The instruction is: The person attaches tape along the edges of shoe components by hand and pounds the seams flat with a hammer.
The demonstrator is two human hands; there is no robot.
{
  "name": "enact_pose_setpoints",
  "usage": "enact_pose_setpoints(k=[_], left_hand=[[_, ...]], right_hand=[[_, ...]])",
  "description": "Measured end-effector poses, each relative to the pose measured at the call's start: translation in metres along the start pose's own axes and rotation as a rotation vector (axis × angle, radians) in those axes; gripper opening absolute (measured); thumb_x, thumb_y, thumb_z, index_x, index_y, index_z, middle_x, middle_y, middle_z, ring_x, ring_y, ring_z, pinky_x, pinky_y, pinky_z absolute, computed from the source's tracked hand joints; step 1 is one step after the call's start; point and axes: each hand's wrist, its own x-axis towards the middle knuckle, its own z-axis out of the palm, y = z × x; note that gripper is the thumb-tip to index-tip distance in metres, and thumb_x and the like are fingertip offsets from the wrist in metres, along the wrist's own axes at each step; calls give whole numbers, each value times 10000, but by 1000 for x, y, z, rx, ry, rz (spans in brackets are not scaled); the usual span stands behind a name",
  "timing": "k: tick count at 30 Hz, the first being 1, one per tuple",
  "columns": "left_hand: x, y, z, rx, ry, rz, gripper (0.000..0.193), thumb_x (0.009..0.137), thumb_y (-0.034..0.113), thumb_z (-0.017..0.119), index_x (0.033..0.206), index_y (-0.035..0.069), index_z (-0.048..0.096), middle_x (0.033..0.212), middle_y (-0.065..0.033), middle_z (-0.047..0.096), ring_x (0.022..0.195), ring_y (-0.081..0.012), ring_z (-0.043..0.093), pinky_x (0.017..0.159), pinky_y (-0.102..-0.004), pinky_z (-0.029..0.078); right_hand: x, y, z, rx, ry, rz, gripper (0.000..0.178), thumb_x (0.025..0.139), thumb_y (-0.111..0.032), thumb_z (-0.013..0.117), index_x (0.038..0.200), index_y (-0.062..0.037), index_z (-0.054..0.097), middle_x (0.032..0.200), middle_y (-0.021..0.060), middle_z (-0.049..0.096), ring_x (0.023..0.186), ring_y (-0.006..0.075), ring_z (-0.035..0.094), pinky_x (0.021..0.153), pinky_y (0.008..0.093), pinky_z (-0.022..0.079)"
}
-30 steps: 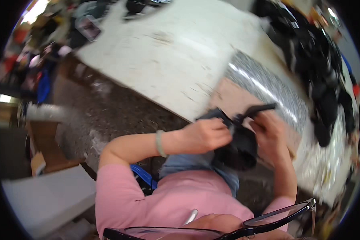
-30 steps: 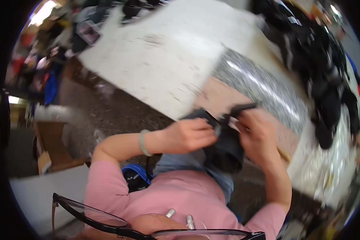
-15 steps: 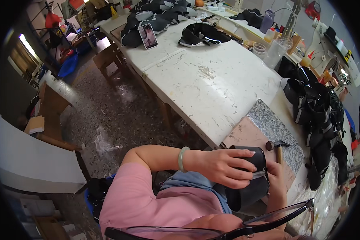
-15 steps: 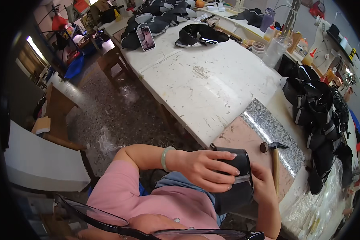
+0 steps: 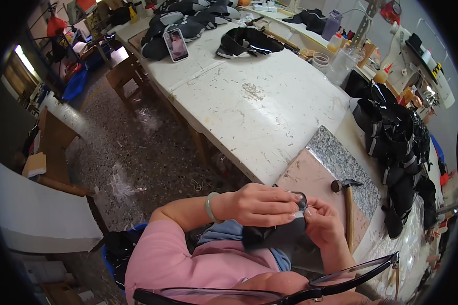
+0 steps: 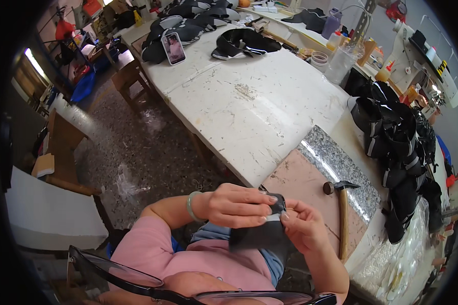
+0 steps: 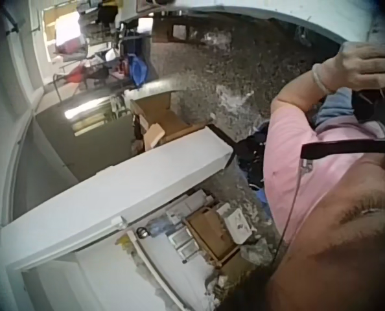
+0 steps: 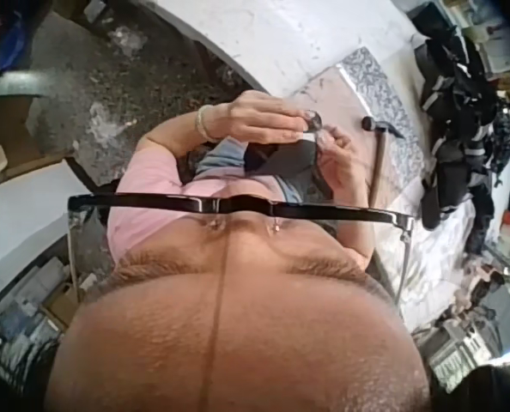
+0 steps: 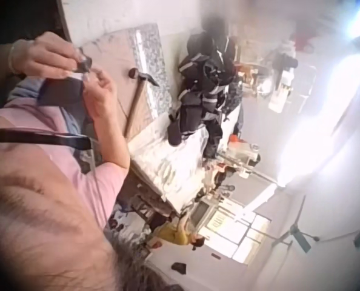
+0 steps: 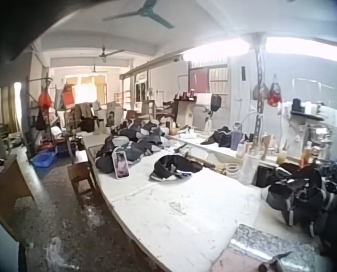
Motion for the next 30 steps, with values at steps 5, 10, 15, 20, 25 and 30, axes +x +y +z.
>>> enact_pose_setpoints(k=[5,10,15,20,25,30], left_hand=[[-2,-6,-8,-35,78,-201,115,820,-36,656,920,-38,599,965,-201,659,916,-395,677,785,-478,585],[-44,-17,-3,288,264,-629,303,862,-47,618,1156,-31,546,1128,-244,628,1066,-379,632,884,-401,539],[-81,-24,-5,133,303,-886,352,907,-47,566,1246,-59,474,1137,-193,638,1064,-265,638,898,-348,518],[-81,-56,-3,162,287,-978,267,871,-41,618,1136,-39,587,1006,-147,693,919,-205,693,794,-299,553],[-60,-137,-31,152,252,-1033,291,871,-1,621,1160,18,595,1068,-117,681,970,-185,672,806,-298,546],[-80,-288,-91,713,-122,-984,492,817,75,649,1288,67,507,1315,-147,510,1250,-307,449,1027,-398,415]], right_hand=[[20,-5,16,94,-48,-69,462,854,-30,652,1273,45,470,1108,120,635,997,184,633,871,303,500],[54,-89,8,-137,53,-256,426,866,-60,649,1250,26,486,1079,85,629,978,155,622,860,273,493],[88,-274,-58,-374,-353,-878,262,950,-131,525,1176,3,534,1141,89,597,1006,203,603,893,349,484],[83,-342,-136,-171,122,-1062,407,992,-116,413,1372,31,421,1360,173,501,1250,291,485,1118,432,341],[62,-323,-268,136,508,-1035,355,1001,-93,399,1332,21,457,1336,155,525,1279,276,458,1131,447,314],[31,-281,-280,-346,711,-833,389,988,-91,489,1329,85,426,1278,161,552,1151,225,564,1021,341,449]])
